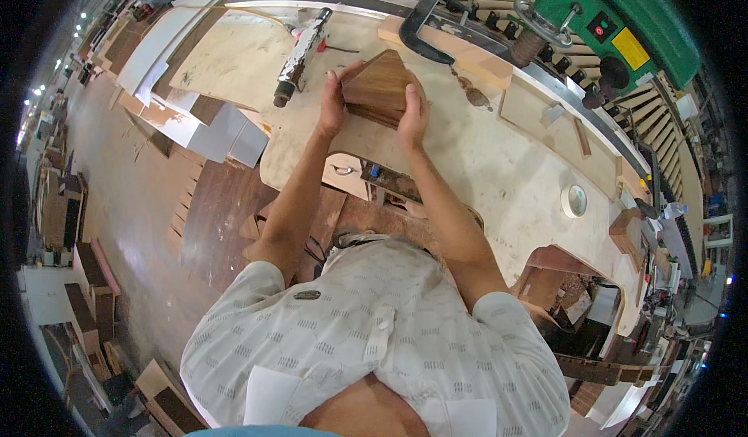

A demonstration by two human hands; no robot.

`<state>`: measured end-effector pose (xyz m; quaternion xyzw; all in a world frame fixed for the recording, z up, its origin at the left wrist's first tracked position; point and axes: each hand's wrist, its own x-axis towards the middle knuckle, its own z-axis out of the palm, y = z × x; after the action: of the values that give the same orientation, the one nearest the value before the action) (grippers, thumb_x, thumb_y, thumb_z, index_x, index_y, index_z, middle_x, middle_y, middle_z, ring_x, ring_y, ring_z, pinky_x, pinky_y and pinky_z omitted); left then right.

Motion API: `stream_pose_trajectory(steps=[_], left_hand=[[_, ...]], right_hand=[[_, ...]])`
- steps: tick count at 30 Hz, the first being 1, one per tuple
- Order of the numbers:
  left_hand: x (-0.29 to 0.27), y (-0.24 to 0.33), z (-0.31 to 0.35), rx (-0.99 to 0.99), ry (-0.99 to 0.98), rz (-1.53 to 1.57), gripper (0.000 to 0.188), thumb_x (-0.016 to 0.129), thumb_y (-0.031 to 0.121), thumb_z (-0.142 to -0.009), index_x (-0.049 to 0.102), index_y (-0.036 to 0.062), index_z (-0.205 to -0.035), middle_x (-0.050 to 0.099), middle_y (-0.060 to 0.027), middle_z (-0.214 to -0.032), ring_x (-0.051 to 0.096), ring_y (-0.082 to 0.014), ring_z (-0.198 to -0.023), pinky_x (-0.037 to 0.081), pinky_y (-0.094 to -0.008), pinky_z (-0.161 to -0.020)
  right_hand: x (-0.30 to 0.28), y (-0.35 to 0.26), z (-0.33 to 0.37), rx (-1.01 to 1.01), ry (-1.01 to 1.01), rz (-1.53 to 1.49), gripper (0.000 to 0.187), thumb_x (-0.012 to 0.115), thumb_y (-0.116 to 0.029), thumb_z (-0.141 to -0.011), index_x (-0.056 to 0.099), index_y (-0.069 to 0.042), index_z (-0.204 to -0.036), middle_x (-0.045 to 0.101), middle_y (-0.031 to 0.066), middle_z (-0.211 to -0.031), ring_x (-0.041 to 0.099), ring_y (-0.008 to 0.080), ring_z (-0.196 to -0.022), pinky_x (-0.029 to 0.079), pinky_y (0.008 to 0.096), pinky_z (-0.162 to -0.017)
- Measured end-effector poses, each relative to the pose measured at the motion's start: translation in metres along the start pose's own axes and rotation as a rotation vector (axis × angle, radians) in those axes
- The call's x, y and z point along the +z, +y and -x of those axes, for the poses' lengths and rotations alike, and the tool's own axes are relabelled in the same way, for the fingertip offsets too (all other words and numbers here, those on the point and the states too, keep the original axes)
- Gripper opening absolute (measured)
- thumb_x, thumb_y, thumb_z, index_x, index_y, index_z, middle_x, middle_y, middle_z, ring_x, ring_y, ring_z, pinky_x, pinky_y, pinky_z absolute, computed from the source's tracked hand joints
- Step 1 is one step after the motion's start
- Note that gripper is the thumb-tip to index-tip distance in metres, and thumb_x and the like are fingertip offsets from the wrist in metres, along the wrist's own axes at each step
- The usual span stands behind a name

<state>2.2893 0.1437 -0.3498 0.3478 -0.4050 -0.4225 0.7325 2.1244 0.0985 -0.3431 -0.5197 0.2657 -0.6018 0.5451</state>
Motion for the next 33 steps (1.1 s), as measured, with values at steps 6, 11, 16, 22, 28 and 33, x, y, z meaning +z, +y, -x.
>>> stream_pose_trajectory(steps=[6,11,16,22,28,33], left_hand=[[0.020,0.008,-0.009,-0.108,0.374,-0.498,0.061,0.042,0.050,-0.110,0.077,0.0003,-0.109,0.074,-0.0162,-0.104,0.062,-0.0188,-0.111,0.042,-0.0348,-0.103],[0.041,0.007,0.012,0.246,0.365,-1.108,0.044,0.051,0.043,-0.106,0.076,0.0069,-0.111,0.074,-0.0166,-0.109,0.055,-0.0300,-0.127,0.031,-0.0488,-0.112],[0.110,0.012,0.068,0.344,0.186,-1.248,0.044,0.059,0.038,-0.101,0.064,0.0107,-0.135,0.058,-0.0162,-0.144,0.035,-0.0329,-0.144,0.019,-0.0580,-0.116],[0.118,0.003,0.116,0.158,0.494,-0.683,0.048,0.070,0.017,-0.093,0.054,0.0051,-0.136,0.048,-0.0136,-0.130,0.043,-0.0282,-0.123,0.035,-0.0397,-0.106],[0.058,0.022,0.076,0.067,0.599,-0.905,0.057,0.070,0.016,-0.092,0.051,0.0027,-0.145,0.053,-0.0156,-0.115,0.052,-0.0289,-0.108,0.043,-0.0413,-0.095],[0.054,0.002,0.060,0.067,0.533,-0.818,0.053,0.071,0.015,-0.091,0.061,0.0052,-0.142,0.050,-0.0053,-0.096,0.051,-0.0167,-0.082,0.046,-0.0316,-0.074]], right_hand=[[0.011,-0.003,0.001,0.073,0.199,0.074,0.037,0.066,-0.026,-0.100,0.069,0.005,-0.119,0.072,0.0097,-0.107,0.063,0.0172,-0.098,0.049,0.0316,-0.089],[-0.022,-0.016,-0.018,0.367,0.258,-0.008,0.031,0.075,-0.024,-0.093,0.073,0.003,-0.109,0.071,0.0058,-0.102,0.062,0.0147,-0.090,0.049,0.0299,-0.082],[-0.077,-0.055,-0.014,0.442,0.308,-0.235,0.036,0.074,-0.019,-0.094,0.067,0.001,-0.122,0.071,0.0086,-0.116,0.068,0.0208,-0.101,0.055,0.0368,-0.090],[-0.110,-0.089,0.000,0.446,0.487,-0.458,0.035,0.059,-0.024,-0.105,0.060,0.000,-0.130,0.066,0.0119,-0.131,0.065,0.0263,-0.121,0.055,0.0412,-0.103],[-0.072,-0.086,-0.036,0.390,0.361,-0.428,0.040,0.066,-0.022,-0.101,0.059,-0.001,-0.134,0.065,0.0096,-0.132,0.063,0.0241,-0.122,0.054,0.0390,-0.103],[-0.025,-0.046,-0.037,0.435,0.358,-0.139,0.038,0.080,-0.020,-0.092,0.069,0.001,-0.122,0.070,0.0076,-0.121,0.063,0.0165,-0.112,0.048,0.0326,-0.098]])
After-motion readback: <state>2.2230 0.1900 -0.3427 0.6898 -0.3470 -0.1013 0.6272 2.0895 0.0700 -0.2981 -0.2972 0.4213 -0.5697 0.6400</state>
